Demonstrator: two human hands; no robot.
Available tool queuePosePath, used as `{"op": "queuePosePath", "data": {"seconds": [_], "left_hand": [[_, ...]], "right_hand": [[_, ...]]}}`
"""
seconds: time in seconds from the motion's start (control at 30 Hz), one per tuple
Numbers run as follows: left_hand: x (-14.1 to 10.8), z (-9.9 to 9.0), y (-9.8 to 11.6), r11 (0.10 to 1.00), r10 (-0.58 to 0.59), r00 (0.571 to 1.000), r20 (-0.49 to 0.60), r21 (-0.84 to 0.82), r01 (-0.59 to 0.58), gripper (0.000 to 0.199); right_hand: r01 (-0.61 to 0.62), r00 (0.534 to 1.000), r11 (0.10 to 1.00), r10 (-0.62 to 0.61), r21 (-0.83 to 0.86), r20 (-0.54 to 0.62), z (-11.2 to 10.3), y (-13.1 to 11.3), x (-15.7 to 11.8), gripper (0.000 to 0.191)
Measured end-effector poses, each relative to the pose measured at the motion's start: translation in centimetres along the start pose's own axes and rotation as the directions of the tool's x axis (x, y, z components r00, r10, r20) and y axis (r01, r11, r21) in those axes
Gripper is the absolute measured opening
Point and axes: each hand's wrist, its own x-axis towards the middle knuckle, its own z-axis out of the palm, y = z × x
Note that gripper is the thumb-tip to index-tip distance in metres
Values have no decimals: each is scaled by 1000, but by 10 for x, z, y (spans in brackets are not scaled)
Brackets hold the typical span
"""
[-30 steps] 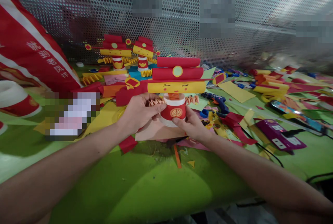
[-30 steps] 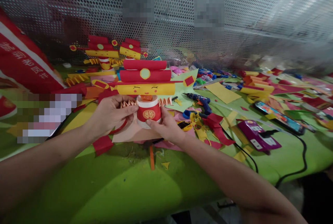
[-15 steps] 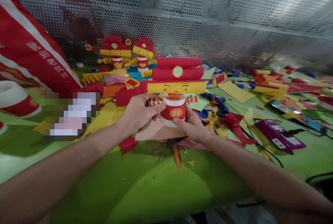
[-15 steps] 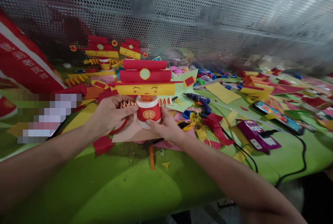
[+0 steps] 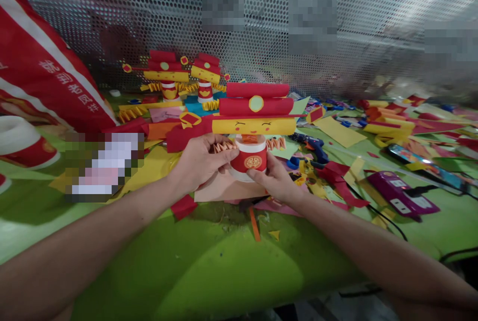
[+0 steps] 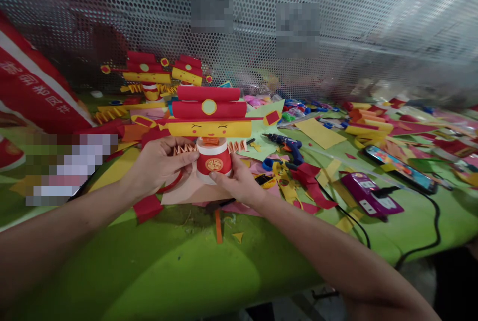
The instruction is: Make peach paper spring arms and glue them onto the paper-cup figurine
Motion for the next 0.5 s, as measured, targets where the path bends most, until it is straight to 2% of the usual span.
{"op": "queuePosePath", "data": {"seconds": [0.3,0.5], "left_hand": [[1,-1,1,1000,16,1000,5,24,-16,23],[2,-1,4,998,38,998,41,-48,-36,29]], "right_hand": [[-25,1000,997,24,74,18,1,1,1,48],[-81,997,989,83,126,-10,1,-1,2,60]]}}
